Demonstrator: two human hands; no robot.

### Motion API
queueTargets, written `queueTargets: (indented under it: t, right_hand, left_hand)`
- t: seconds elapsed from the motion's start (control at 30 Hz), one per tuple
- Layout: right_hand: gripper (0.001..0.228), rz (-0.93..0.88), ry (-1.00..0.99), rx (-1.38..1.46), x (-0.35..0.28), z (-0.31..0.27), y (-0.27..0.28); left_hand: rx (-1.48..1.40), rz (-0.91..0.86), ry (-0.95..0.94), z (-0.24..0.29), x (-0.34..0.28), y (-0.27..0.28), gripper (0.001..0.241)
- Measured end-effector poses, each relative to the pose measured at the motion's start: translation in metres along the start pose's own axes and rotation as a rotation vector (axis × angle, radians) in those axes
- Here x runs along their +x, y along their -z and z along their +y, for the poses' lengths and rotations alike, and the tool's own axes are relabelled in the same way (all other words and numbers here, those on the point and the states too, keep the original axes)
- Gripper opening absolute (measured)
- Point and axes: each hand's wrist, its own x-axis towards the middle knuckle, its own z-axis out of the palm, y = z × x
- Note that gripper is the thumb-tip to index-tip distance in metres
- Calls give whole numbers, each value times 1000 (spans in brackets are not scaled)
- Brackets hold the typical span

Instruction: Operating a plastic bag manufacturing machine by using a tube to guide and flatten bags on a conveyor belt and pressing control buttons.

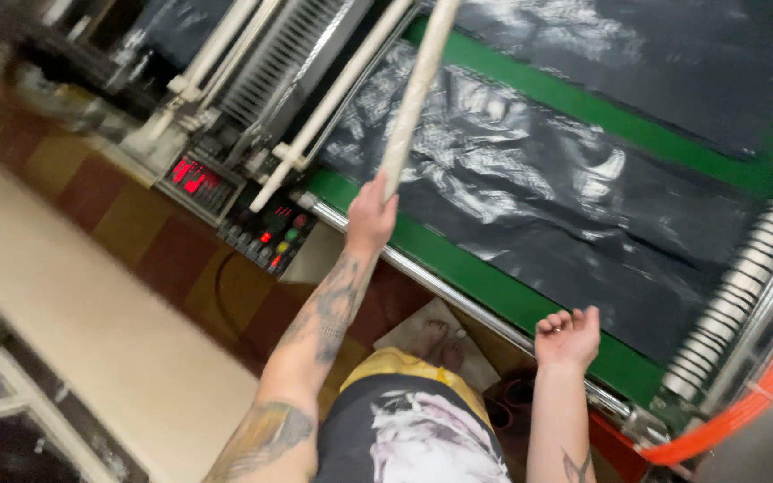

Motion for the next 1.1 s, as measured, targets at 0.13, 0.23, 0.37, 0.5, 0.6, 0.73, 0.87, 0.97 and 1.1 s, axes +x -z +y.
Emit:
queueTargets:
  t: [0.13,0.23,0.37,0.5,0.6,0.73,0.87,0.97,1.1]
  right_hand:
    - [18,-381,17,-389,-64,51,-75]
    - [42,-667,4,-588,-100,82,-138]
    - [60,-864,96,-519,-81,126,-214]
    - [81,-435,723,-984,-1,106,-242]
    - [81,53,984,-780,54,35,-184]
    - [86,507,1049,-982,52,-44,-61]
    - [80,384,1135,-1159,-14,-43,-54]
    - [62,102,1158,-1317,-53,-12,-54]
    - [67,-125,796,-1918,-80,11,-33]
  left_hand:
    - [33,-22,95,-13,52,-6,58]
    - [71,-89,105,-23,105,-29,59]
    - [-69,-317,164,22,191,-101,62]
    - [-352,-641,288,105,188,-164,61]
    - [-686,-674,215,152,125,-280,67]
    - [-925,-872,326,243,92,-265,63]
    - [-967,-992,380,245,100,-257,60]
    - [-908,-1025,344,225,110,-181,58]
    - [-604,-907,160,192,87,-38,62]
